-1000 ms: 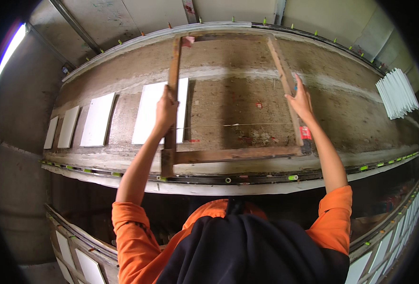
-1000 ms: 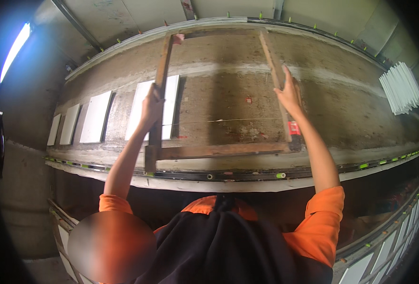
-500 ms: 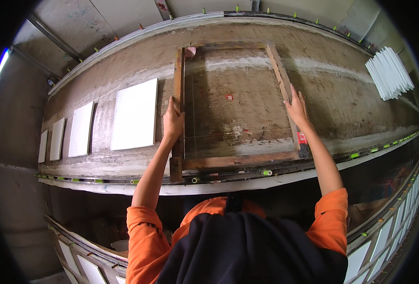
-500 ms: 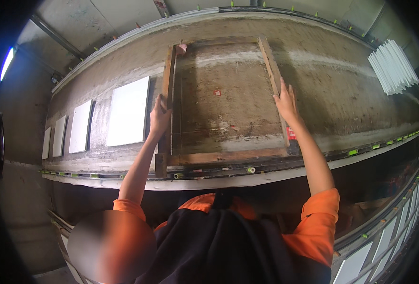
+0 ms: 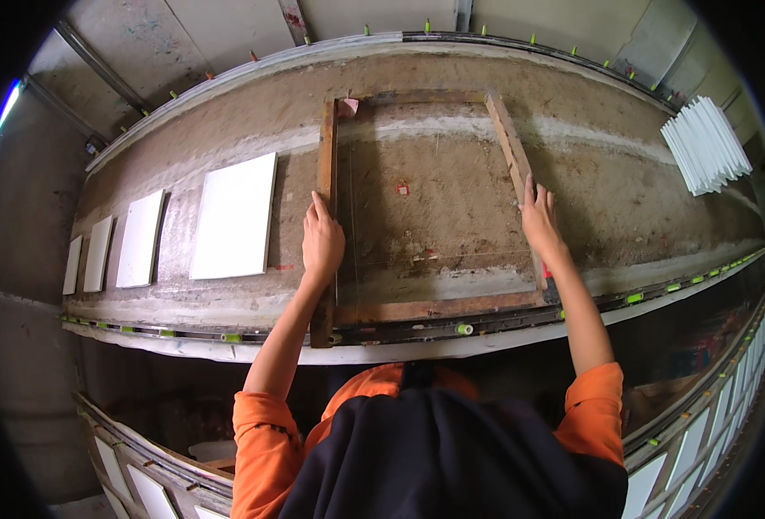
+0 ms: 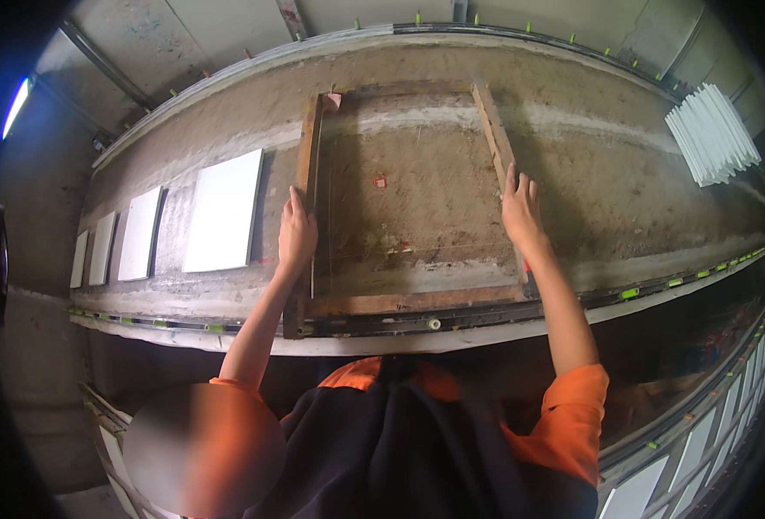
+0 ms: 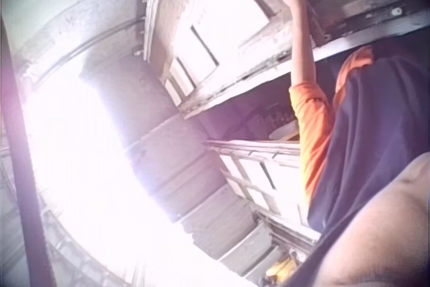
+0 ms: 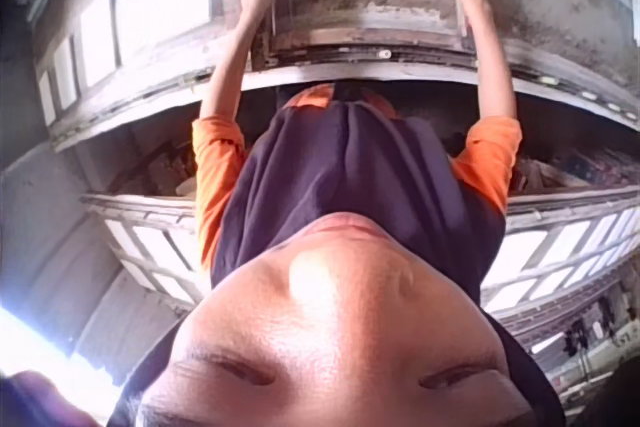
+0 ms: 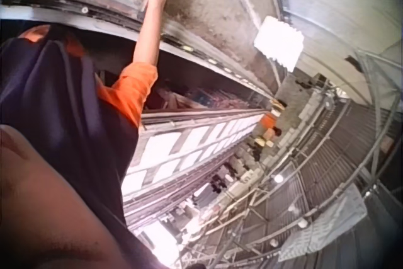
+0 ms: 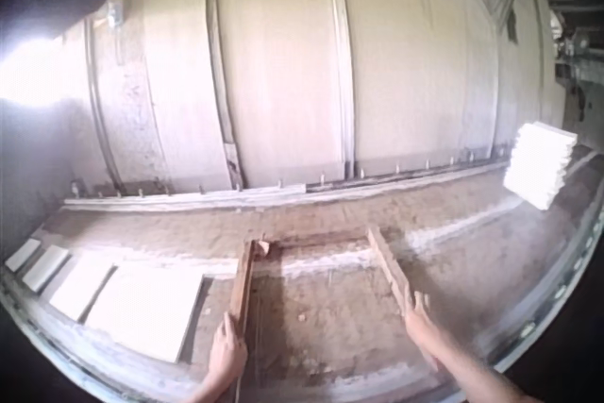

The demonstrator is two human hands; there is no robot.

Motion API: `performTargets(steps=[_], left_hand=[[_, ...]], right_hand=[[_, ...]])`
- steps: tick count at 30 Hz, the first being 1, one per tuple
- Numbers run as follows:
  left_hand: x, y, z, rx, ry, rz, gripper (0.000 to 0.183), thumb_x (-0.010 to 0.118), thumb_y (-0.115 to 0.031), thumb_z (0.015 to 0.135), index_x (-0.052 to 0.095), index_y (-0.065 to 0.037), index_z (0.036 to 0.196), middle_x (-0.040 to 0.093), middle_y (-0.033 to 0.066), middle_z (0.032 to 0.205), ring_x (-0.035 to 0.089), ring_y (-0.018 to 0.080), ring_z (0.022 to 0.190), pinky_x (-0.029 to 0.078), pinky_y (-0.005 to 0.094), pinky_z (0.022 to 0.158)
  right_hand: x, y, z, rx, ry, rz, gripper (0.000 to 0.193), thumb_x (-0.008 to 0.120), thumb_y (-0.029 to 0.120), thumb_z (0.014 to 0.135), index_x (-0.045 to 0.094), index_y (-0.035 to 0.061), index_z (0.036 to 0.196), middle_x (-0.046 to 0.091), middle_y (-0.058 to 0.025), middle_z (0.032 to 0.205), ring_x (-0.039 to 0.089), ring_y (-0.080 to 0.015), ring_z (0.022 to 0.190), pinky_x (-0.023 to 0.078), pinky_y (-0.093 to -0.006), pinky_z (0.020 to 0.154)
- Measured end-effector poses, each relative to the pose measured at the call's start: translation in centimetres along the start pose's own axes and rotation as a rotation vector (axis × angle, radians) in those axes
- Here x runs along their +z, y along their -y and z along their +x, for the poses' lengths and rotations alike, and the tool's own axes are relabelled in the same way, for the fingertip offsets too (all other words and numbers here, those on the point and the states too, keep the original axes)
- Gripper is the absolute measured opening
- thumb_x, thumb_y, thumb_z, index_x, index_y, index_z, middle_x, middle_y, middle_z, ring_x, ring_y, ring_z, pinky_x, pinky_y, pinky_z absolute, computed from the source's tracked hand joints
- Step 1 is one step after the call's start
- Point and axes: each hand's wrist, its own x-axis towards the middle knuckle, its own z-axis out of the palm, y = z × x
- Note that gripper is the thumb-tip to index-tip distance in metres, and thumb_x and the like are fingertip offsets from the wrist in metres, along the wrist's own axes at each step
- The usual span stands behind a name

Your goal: The person repeatedly picks up white square tiles from a stack on a conveyor belt and places them into a wooden frame. They align each tile within the frame and then move the frame aside to make space for the next tile. The process is repeated continuously throughout the video.

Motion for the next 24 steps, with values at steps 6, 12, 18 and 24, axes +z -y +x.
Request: performTargets(steps=[6,12,18,24], left_hand=[[-1.5,-2.0,-0.6,0.135,0.050,0.300,0.078,0.059,-0.025,0.080,0.017,0.010,0.136,0.024,0.0265,0.139,0.025,0.0417,0.129,0.028,0.0460,0.104],[-1.0,-1.8,0.3,0.279,0.071,0.273,0.080,0.059,-0.029,0.081,0.016,0.006,0.138,0.017,0.0240,0.144,0.013,0.0367,0.135,0.013,0.0533,0.108],[-0.6,-1.8,0.0,0.149,0.235,-0.109,0.077,0.057,-0.036,0.082,0.021,0.001,0.139,0.019,0.0215,0.145,0.009,0.0347,0.137,0.005,0.0563,0.107],[-7.7,-9.5,-6.1,0.242,0.312,-0.638,0.056,0.053,-0.028,0.088,0.032,-0.007,0.136,0.030,0.0182,0.141,0.013,0.0342,0.137,0.009,0.0556,0.106]], right_hand=[[-0.9,2.0,-0.3,0.136,0.136,-0.140,0.071,0.054,0.011,0.086,0.011,0.0049,0.142,0.027,-0.0247,0.136,0.034,-0.0400,0.119,0.036,-0.0509,0.094],[-1.5,2.8,-0.4,0.140,0.071,-0.172,0.065,0.048,0.009,0.088,0.013,0.0062,0.142,0.026,-0.0238,0.139,0.039,-0.0404,0.119,0.040,-0.0515,0.092],[-4.7,6.6,-3.5,0.261,0.257,-0.174,0.073,0.057,0.017,0.084,0.013,0.0085,0.142,0.016,-0.0205,0.145,0.031,-0.0414,0.125,0.032,-0.0504,0.100],[-10.0,9.4,-14.3,0.278,-0.409,0.266,0.040,0.053,0.005,0.085,0.047,0.0041,0.124,0.053,-0.0161,0.115,0.047,-0.0336,0.109,0.040,-0.0393,0.090]])
